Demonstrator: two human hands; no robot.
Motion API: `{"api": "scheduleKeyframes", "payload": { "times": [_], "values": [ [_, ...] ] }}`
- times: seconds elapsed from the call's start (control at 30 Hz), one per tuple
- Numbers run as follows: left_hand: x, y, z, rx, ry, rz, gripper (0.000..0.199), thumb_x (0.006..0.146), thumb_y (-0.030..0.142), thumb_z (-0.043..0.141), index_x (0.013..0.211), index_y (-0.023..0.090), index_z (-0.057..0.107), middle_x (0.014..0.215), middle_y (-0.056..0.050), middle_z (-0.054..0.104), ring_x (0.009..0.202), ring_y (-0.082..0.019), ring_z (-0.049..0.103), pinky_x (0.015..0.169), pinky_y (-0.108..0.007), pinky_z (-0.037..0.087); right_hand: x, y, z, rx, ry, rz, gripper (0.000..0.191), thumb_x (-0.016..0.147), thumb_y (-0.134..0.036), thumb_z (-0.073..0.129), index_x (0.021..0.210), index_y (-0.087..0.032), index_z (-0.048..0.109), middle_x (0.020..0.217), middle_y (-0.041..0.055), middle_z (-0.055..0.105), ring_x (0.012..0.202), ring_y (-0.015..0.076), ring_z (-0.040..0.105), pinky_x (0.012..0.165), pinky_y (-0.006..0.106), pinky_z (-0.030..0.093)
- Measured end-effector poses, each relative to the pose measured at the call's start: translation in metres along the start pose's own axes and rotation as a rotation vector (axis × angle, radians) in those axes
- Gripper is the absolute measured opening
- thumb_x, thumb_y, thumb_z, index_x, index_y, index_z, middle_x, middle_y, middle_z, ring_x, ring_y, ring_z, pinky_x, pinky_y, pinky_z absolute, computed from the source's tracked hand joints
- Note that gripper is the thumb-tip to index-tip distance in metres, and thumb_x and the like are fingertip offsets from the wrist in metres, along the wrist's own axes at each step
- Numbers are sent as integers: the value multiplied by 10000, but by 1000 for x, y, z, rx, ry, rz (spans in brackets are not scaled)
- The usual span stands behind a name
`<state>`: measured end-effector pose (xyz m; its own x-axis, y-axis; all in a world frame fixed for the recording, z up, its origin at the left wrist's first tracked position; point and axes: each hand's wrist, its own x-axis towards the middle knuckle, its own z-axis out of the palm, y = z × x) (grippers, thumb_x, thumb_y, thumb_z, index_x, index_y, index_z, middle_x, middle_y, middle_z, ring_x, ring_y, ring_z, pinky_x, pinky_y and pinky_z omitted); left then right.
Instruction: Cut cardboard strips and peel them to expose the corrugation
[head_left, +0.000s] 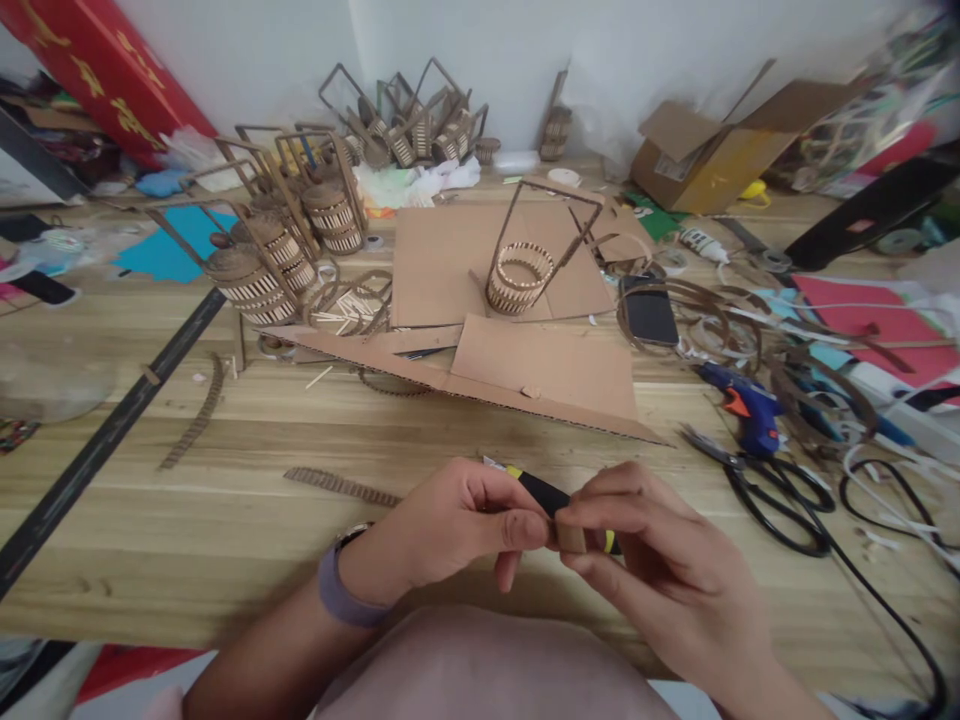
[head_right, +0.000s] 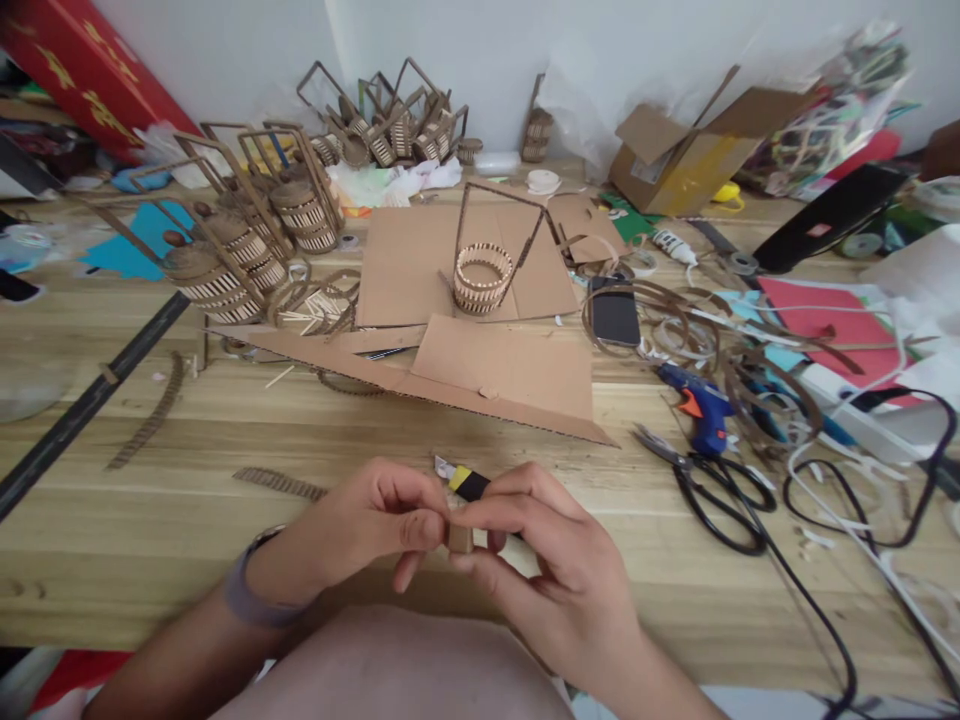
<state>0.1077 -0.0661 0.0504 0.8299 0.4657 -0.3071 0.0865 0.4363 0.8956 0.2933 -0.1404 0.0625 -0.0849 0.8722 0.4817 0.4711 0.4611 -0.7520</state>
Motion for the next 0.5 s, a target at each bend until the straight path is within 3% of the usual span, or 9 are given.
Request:
{"api": "scheduleKeyframes", "payload": {
  "times": [0.23,0.5],
  "values": [
    [2,-5,-4,-7,-26,7,537,757,696,711,739,160,682,491,52,550,464,-74,452,549,-233,310,-3,0,-2,-112,-37,-21,81,876,-192,653,927,-249,679,743,-9,621,643,113,620,545,205,550],
    [-3,2,7,256,159,-77,272,863,413,639,840,152,712,541,43,587,510,-91,437,509,-228,287,-3,-6,-5,-428,-252,-106,211,998,-204,457,1012,-197,667,838,39,648,703,123,656,623,210,552]
  ]
}}
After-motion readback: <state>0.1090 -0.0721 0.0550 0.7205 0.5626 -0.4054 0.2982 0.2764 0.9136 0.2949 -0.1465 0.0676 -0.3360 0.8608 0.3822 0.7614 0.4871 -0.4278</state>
